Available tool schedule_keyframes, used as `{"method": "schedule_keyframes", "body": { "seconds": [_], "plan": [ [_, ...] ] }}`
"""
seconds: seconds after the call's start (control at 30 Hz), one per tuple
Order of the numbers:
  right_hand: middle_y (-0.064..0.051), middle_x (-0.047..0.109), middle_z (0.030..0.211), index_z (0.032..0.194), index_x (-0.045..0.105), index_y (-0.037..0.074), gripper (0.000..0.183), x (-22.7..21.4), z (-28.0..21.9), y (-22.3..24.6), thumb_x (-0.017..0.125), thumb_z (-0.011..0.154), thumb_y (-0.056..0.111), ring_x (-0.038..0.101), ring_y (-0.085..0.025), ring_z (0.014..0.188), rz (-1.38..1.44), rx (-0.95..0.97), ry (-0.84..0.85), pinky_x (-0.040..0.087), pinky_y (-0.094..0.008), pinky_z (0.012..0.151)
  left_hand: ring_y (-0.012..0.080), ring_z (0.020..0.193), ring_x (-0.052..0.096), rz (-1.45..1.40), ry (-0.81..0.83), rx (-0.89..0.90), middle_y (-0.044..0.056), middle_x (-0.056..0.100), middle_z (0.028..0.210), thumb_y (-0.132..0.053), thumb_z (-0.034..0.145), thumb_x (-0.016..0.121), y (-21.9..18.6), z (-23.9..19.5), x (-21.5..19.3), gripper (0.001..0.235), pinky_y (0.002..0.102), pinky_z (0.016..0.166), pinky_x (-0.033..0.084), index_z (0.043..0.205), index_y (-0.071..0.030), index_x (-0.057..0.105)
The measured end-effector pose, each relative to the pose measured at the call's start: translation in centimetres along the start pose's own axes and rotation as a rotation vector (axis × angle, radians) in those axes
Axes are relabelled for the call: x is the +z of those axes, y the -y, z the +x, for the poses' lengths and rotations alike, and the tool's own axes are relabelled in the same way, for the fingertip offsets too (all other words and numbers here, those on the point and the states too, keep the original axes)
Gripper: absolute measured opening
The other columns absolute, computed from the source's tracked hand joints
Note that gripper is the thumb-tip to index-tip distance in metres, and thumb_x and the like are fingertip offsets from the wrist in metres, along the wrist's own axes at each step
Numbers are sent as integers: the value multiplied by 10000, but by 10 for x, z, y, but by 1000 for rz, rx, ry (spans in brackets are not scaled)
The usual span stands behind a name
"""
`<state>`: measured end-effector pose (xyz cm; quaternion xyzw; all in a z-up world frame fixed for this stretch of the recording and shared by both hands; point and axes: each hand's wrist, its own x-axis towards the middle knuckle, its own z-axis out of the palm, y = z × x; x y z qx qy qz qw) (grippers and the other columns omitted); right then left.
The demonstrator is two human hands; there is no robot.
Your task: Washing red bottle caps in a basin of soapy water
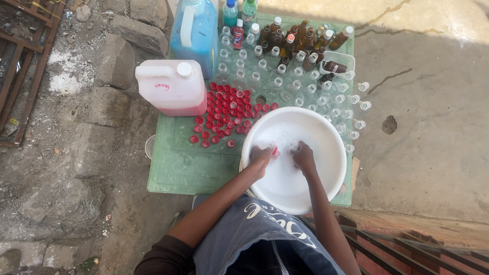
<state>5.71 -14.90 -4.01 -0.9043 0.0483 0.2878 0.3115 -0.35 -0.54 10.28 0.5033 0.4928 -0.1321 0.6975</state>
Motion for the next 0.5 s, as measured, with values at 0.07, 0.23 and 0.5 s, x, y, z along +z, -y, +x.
{"method": "schedule_keyframes", "body": {
  "seconds": [0.07,0.23,0.5],
  "plan": [
    [-314,587,1064,1115,555,-37,304,-26,-33,49,570,846,102,565,-533,1042,126,-58,-29,478,-597,822,400,1286,415,-10,0,-8,297,405,1365,-153,871,518,26,34,1,616,453,1059,379,1392,85,292],
    [-304,614,992,1074,573,-59,236,-32,-78,100,505,863,23,576,-506,1030,319,-224,-180,472,-584,836,230,1025,622,-16,8,20,200,569,1152,-177,843,607,50,63,7,562,339,901,501,1320,57,424],
    [-254,653,983,1129,592,-38,296,-13,-46,73,580,834,-11,632,-432,971,64,-221,-338,511,-529,812,411,1333,342,15,134,30,317,351,1403,-129,833,556,28,29,7,687,491,1076,332,1407,104,259]
  ]
}}
